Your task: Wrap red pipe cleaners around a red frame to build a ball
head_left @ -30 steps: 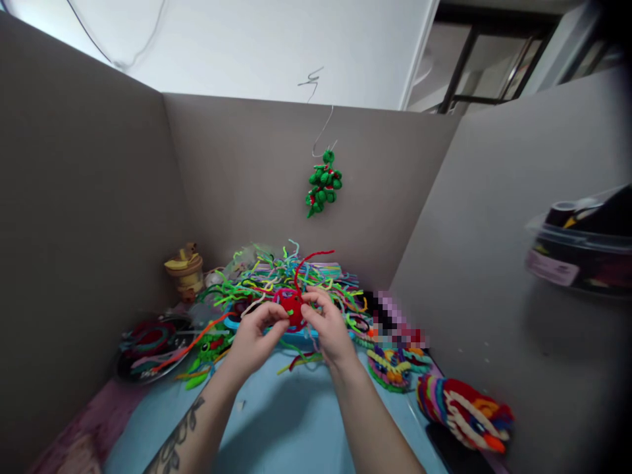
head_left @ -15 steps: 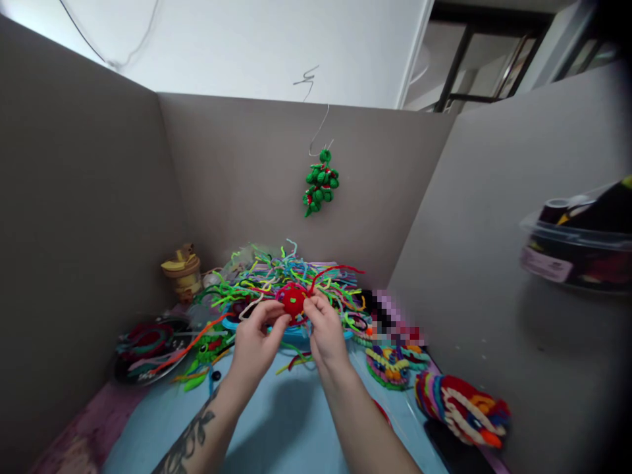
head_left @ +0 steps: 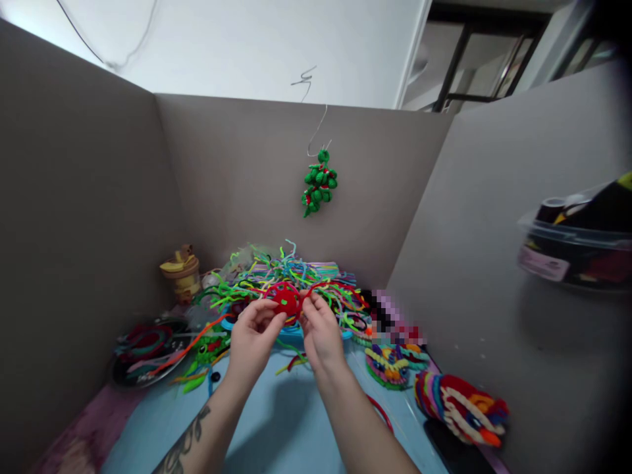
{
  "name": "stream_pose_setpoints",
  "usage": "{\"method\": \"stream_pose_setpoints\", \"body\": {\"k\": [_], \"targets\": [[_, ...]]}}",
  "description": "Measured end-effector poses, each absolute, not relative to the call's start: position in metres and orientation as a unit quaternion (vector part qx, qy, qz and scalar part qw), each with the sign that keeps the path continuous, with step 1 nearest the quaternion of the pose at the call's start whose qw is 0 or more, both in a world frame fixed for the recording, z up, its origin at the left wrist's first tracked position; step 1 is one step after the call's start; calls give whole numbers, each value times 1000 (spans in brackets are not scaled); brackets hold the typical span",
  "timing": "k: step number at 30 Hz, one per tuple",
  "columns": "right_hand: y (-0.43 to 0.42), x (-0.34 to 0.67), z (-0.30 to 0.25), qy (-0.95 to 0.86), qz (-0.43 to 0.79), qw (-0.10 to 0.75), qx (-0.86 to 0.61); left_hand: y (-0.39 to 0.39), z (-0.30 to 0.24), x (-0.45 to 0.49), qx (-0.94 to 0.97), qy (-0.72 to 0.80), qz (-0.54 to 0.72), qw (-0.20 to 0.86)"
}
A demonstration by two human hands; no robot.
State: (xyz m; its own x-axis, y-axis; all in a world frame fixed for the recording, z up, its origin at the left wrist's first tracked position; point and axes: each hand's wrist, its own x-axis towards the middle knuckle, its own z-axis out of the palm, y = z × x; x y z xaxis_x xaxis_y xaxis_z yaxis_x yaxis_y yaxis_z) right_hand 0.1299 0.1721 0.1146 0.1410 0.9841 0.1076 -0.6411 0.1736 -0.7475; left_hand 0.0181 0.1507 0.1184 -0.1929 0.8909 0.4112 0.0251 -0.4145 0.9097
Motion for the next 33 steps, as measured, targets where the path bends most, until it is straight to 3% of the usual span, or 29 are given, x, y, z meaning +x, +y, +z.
{"method": "stream_pose_setpoints", "body": {"k": [9,23,33], "targets": [[178,143,116,-245,585,713,-298,153,121,14,524,417,660,341],[176,148,110,-302,599,673,-311,155,123,5,526,419,666,324],[171,146,118,-429,512,669,-327,160,120,5,490,422,673,359]]}}
